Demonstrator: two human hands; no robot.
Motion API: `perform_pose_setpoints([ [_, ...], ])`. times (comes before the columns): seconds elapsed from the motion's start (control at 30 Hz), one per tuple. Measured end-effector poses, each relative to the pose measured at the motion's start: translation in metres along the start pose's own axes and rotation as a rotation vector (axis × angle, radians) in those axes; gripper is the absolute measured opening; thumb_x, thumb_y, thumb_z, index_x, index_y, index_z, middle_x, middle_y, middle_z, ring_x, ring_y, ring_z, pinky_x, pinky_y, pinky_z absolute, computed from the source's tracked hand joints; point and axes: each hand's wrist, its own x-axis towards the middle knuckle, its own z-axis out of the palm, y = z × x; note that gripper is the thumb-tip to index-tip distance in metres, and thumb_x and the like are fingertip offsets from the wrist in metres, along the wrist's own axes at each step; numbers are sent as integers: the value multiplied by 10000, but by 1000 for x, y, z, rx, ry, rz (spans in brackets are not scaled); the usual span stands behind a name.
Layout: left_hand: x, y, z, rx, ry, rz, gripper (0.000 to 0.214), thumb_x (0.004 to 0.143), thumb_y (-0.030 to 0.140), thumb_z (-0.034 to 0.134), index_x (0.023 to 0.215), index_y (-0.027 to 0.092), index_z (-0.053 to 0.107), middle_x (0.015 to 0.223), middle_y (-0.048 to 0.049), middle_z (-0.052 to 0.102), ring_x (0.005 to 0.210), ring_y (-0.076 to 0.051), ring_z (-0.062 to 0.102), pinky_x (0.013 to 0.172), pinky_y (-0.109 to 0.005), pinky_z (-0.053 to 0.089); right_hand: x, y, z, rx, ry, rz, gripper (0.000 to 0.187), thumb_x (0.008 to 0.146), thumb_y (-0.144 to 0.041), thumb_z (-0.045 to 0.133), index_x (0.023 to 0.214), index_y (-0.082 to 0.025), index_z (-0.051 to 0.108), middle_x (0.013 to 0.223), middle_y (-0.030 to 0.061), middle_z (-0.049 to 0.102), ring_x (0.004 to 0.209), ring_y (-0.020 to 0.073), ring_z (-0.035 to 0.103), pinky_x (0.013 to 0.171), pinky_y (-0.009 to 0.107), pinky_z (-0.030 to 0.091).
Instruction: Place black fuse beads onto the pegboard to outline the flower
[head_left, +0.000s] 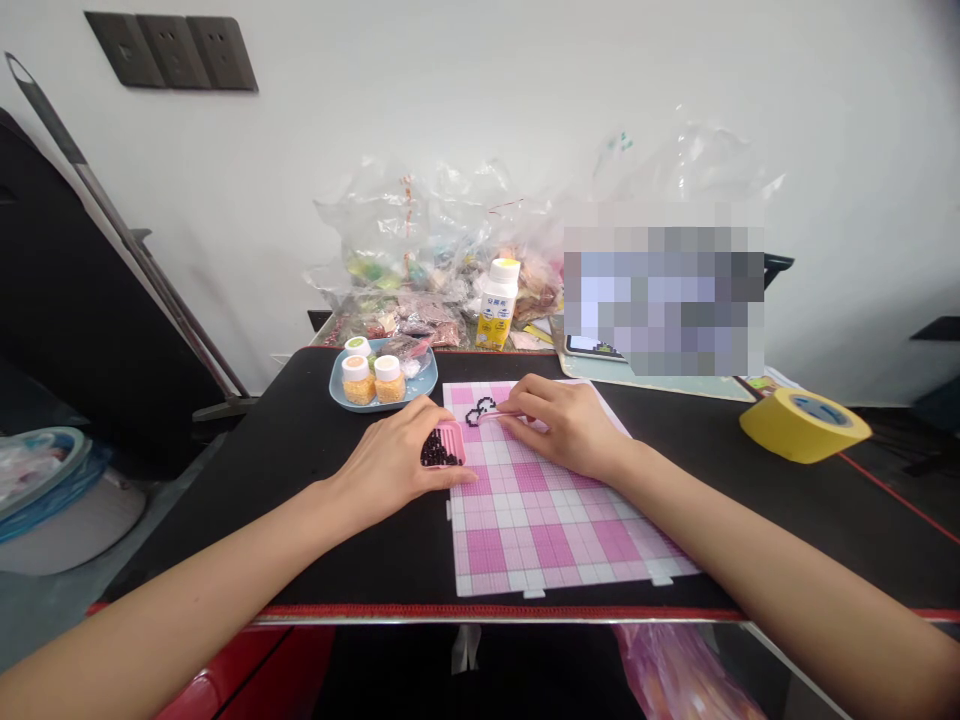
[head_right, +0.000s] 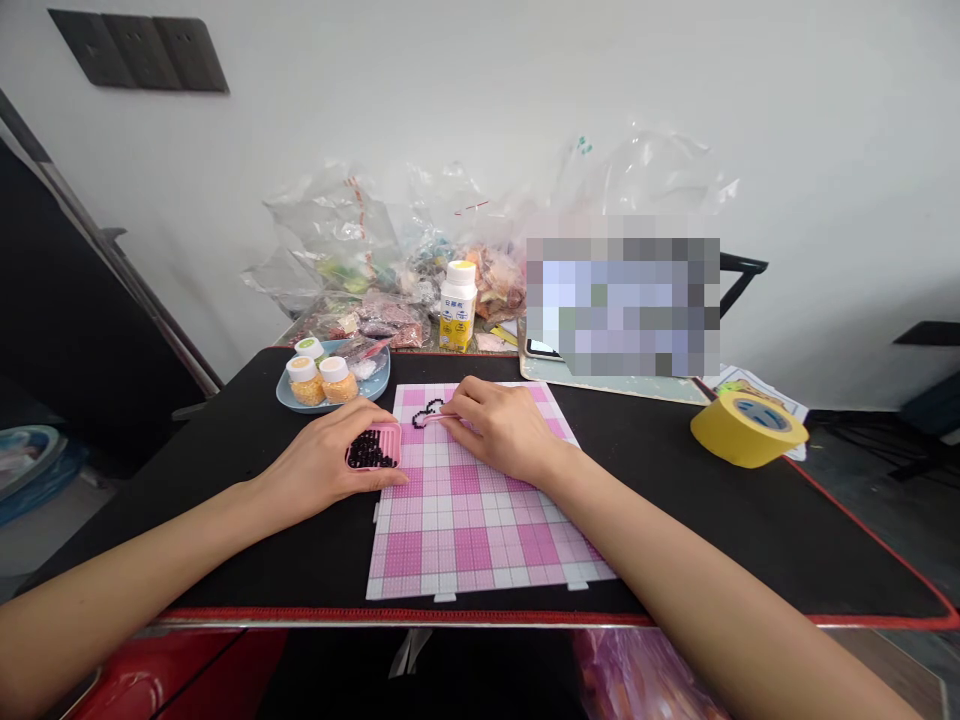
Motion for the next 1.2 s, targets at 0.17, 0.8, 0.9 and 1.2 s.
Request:
perform_pose_setpoints([
  [0.17, 0, -1, 0, -3, 1, 4, 467, 747, 554, 647, 1032, 197, 552, 1003, -38, 574, 912, -230, 590, 827, -401, 478, 0, 0, -1, 4, -6, 3, 196, 902, -243, 488, 893, -161, 665, 837, 52, 642, 702, 128, 595, 596, 244, 434],
  [0.8, 0, 0, -1, -8, -5, -2, 453, 749, 566, 636, 1021, 216, 546, 1021, -42, 578, 926, -237, 589, 830, -402, 477, 0, -1, 0, 63, 1, 5, 220, 919, -257, 449, 976, -174, 644, 897, 63, 633, 730, 138, 594, 620, 265, 481],
  [0.9, 0, 1, -1, -13, -6, -5, 467, 748, 561, 641, 1030, 200, 550, 1013, -44, 577, 914, -235, 591, 821, -399, 478, 0, -2, 0, 89, 6, 13, 214, 918, -233, 443, 1004, -172, 629, 919, 71, 623, 737, 141, 590, 626, 270, 488],
  [1.2, 0, 0, -1, -3, -5, 1, 455, 759, 555, 635, 1027, 197, 550, 1022, -43, 574, 927, -233, 588, 838, -402, 472, 4, 13, 3, 102, 255, 250, 239, 934, -254, 406, 1055, -175, 595, 900, 81, 605, 750, 165, 564, 643, 282, 450],
])
